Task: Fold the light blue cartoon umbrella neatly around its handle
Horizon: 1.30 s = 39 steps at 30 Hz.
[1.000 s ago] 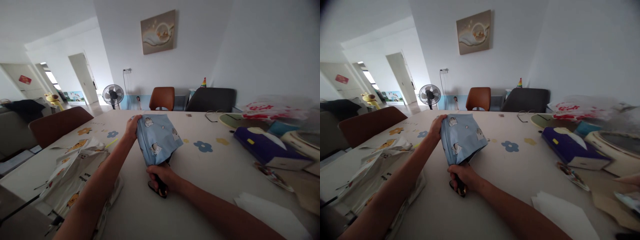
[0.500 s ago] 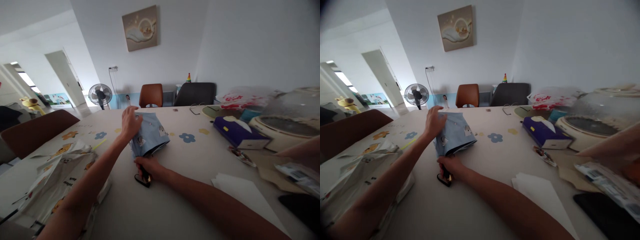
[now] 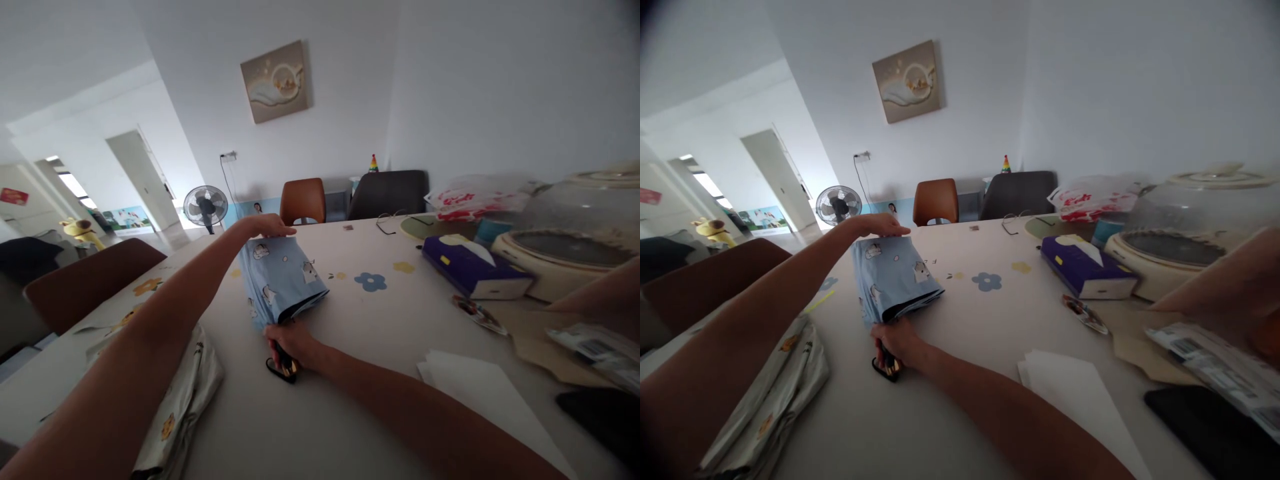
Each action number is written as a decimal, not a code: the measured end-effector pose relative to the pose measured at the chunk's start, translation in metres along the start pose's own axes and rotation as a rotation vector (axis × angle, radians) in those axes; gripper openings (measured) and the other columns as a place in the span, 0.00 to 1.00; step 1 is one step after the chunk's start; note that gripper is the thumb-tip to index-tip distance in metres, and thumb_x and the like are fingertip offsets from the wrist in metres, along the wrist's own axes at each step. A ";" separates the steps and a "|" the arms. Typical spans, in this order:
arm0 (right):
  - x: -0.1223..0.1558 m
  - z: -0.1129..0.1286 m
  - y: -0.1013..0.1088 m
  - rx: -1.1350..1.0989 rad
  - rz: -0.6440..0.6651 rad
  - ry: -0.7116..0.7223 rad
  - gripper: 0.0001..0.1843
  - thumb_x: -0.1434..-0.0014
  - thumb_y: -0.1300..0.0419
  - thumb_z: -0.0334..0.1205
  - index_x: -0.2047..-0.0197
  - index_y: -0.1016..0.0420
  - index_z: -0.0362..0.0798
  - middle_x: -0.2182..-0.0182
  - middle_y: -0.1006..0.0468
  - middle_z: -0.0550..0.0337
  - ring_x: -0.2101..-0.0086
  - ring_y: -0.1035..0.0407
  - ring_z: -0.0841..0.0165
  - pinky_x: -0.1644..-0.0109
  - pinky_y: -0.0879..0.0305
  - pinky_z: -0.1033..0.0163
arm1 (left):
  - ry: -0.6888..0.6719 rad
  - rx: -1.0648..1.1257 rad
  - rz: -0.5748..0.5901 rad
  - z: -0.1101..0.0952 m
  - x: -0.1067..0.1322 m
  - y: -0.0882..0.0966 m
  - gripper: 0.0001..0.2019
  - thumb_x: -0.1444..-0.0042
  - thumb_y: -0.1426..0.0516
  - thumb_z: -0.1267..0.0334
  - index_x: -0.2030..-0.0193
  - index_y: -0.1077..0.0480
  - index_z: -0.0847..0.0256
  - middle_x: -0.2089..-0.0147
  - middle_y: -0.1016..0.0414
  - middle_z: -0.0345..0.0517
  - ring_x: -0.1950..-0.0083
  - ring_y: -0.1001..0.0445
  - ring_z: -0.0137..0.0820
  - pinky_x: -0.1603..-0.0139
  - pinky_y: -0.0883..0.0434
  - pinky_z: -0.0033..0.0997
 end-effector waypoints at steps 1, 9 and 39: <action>0.000 0.000 0.000 0.002 -0.003 -0.009 0.13 0.50 0.50 0.29 0.84 0.42 0.46 0.93 0.40 0.67 0.90 0.42 0.75 0.88 0.42 0.71 | 0.007 0.045 -0.007 0.002 0.000 0.001 0.08 0.66 0.37 0.60 0.83 0.32 0.58 0.83 0.36 0.42 0.77 0.32 0.34 0.69 0.33 0.33; 0.001 0.000 0.001 0.013 0.007 0.008 0.13 0.50 0.50 0.30 0.84 0.41 0.46 0.93 0.39 0.67 0.91 0.43 0.75 0.88 0.43 0.71 | -0.058 0.078 0.197 0.009 -0.001 -0.015 0.08 0.72 0.37 0.73 0.83 0.30 0.59 0.82 0.32 0.44 0.78 0.32 0.32 0.76 0.35 0.29; -0.003 -0.002 0.001 -0.022 0.001 0.023 0.13 0.51 0.49 0.29 0.85 0.42 0.46 0.92 0.39 0.66 0.90 0.42 0.75 0.87 0.42 0.71 | 0.393 0.535 0.247 0.000 0.019 -0.007 0.10 0.66 0.40 0.78 0.76 0.28 0.61 0.77 0.30 0.46 0.70 0.27 0.39 0.71 0.32 0.35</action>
Point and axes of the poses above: each hand's wrist, its own x-axis away from the middle knuckle, its own y-axis out of the back of the hand, z = x × y, the point moved 5 cm from there along -x, towards the middle knuckle
